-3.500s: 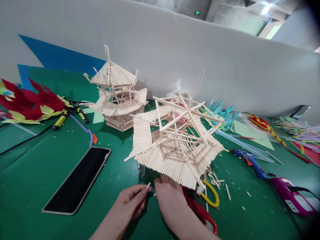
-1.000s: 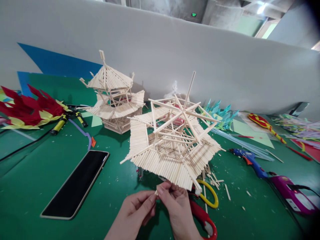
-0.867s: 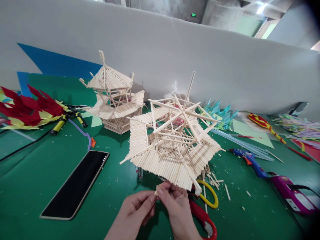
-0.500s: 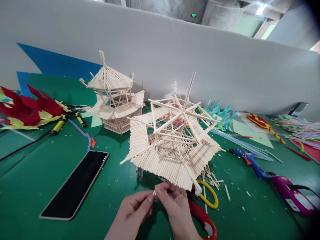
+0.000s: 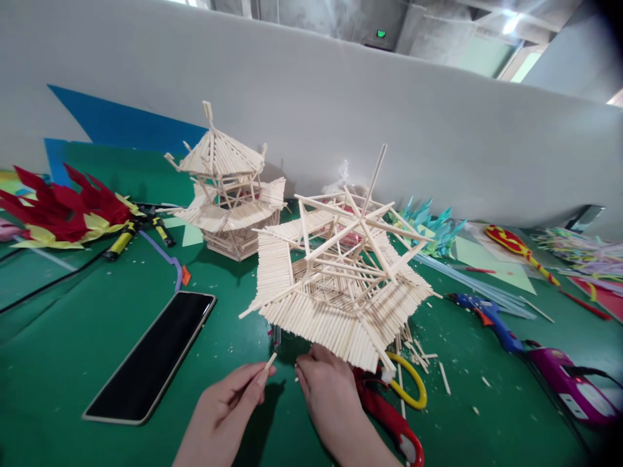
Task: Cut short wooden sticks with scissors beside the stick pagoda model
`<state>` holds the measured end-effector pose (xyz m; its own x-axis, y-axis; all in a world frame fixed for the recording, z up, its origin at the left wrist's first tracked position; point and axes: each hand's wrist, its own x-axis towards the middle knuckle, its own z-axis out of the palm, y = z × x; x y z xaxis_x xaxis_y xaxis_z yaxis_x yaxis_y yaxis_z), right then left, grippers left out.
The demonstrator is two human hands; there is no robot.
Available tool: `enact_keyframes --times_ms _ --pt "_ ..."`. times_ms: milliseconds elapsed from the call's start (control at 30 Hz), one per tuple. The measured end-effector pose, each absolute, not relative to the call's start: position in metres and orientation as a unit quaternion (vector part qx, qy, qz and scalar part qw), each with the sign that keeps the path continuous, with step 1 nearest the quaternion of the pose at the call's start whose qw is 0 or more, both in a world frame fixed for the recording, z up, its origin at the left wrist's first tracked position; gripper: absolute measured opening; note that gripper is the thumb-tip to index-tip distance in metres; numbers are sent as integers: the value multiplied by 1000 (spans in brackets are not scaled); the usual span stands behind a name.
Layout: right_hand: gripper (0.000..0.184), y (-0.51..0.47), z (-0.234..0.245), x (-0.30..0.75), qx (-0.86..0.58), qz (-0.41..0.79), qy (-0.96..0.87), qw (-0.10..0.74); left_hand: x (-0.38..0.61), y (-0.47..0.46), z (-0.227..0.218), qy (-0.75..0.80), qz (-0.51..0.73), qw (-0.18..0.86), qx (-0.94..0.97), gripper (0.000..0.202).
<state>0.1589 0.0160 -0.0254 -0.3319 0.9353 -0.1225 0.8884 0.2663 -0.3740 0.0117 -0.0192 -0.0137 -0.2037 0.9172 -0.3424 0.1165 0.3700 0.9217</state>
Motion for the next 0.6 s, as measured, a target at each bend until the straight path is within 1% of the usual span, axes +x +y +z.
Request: enact_keyframes --times_ms 67,133,200,267,367,467,533,600 --pt "16 15 -24 160 -574 195 -793 64 13 -19 -14 658 403 491 404 31" --pt "21 10 -24 166 -574 200 -790 76 14 -18 -14 656 401 490 411 30" --pt "26 3 -24 180 -570 208 -789 102 14 -17 -13 656 393 494 414 30" --pt "27 -7 -26 203 -558 210 -791 135 16 -17 -11 660 384 499 409 32" --pt "27 -21 -35 248 -560 160 -797 162 21 -16 -6 674 368 502 398 34" --pt "26 -32 -46 286 -600 69 -779 170 28 -15 -5 662 348 513 422 31" --pt "33 -34 -52 299 -604 33 -781 159 31 -14 -6 642 333 523 452 28" --pt "38 -33 -54 301 -592 26 -794 134 34 -15 -8 629 321 525 475 26"
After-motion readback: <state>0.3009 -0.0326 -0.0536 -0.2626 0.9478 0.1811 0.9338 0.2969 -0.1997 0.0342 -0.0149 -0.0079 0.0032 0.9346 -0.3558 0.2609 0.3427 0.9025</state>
